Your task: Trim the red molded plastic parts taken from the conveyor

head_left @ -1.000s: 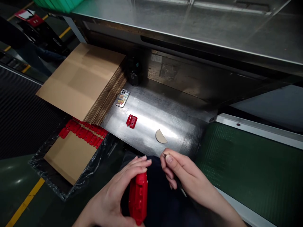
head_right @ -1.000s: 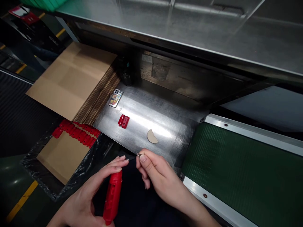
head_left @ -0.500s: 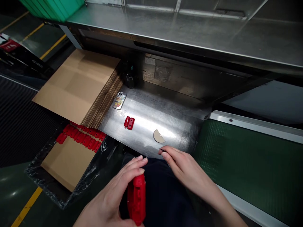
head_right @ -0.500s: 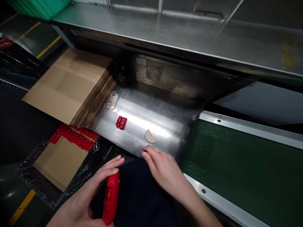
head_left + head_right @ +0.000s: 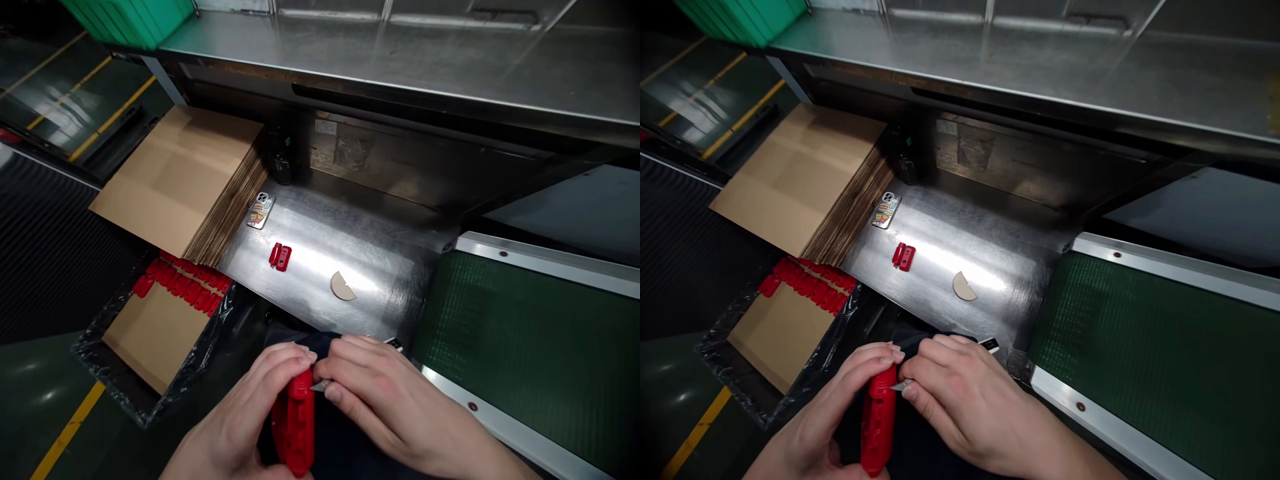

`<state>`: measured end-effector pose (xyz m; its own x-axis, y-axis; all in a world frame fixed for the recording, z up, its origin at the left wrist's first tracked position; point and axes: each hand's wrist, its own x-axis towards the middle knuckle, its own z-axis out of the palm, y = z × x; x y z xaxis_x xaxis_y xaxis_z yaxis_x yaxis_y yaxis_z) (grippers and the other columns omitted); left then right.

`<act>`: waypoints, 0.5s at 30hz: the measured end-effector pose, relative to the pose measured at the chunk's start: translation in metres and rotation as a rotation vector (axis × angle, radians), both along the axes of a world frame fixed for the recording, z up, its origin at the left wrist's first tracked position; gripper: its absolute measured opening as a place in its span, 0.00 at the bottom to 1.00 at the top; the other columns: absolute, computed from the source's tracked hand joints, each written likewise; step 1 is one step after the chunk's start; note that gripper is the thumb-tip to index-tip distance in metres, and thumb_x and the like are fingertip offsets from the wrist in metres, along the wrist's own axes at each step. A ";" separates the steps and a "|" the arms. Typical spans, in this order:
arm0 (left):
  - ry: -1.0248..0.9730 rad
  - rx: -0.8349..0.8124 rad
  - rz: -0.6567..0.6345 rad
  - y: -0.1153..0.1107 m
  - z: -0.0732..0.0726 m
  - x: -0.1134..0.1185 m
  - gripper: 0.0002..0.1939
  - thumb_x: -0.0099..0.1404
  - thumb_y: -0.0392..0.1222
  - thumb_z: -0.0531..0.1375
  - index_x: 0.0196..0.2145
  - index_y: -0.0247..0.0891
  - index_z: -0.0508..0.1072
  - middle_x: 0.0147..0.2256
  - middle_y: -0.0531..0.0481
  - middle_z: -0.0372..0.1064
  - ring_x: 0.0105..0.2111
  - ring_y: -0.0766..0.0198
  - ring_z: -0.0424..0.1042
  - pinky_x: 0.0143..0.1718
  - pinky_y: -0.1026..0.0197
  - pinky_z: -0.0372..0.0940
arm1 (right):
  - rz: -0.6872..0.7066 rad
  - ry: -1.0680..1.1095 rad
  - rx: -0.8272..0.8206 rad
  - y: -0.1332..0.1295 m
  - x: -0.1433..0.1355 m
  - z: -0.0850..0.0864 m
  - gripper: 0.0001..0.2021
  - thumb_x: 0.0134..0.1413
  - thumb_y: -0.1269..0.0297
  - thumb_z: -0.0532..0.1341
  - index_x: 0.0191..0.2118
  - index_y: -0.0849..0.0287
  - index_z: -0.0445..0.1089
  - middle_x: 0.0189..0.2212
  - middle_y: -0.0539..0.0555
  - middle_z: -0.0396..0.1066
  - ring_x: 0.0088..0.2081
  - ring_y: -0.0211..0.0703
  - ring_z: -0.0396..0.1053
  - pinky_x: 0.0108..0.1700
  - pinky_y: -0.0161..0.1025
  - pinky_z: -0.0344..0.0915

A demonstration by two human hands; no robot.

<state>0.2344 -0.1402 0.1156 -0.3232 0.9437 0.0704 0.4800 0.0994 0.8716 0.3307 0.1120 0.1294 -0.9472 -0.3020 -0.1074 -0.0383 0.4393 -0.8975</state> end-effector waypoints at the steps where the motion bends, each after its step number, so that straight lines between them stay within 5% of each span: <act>1: 0.006 0.003 0.000 -0.001 0.000 0.000 0.48 0.68 0.52 0.70 0.74 0.36 0.50 0.68 0.33 0.62 0.70 0.46 0.61 0.75 0.49 0.57 | 0.015 0.014 0.021 -0.001 0.000 0.001 0.14 0.81 0.58 0.49 0.47 0.53 0.71 0.39 0.49 0.71 0.40 0.43 0.66 0.45 0.43 0.60; 15: 0.004 0.016 -0.017 -0.003 -0.001 0.004 0.47 0.69 0.51 0.70 0.74 0.33 0.50 0.68 0.35 0.61 0.72 0.52 0.58 0.77 0.57 0.50 | 0.062 0.078 0.110 0.000 -0.001 0.006 0.13 0.80 0.61 0.50 0.45 0.54 0.71 0.38 0.48 0.71 0.38 0.42 0.66 0.43 0.41 0.59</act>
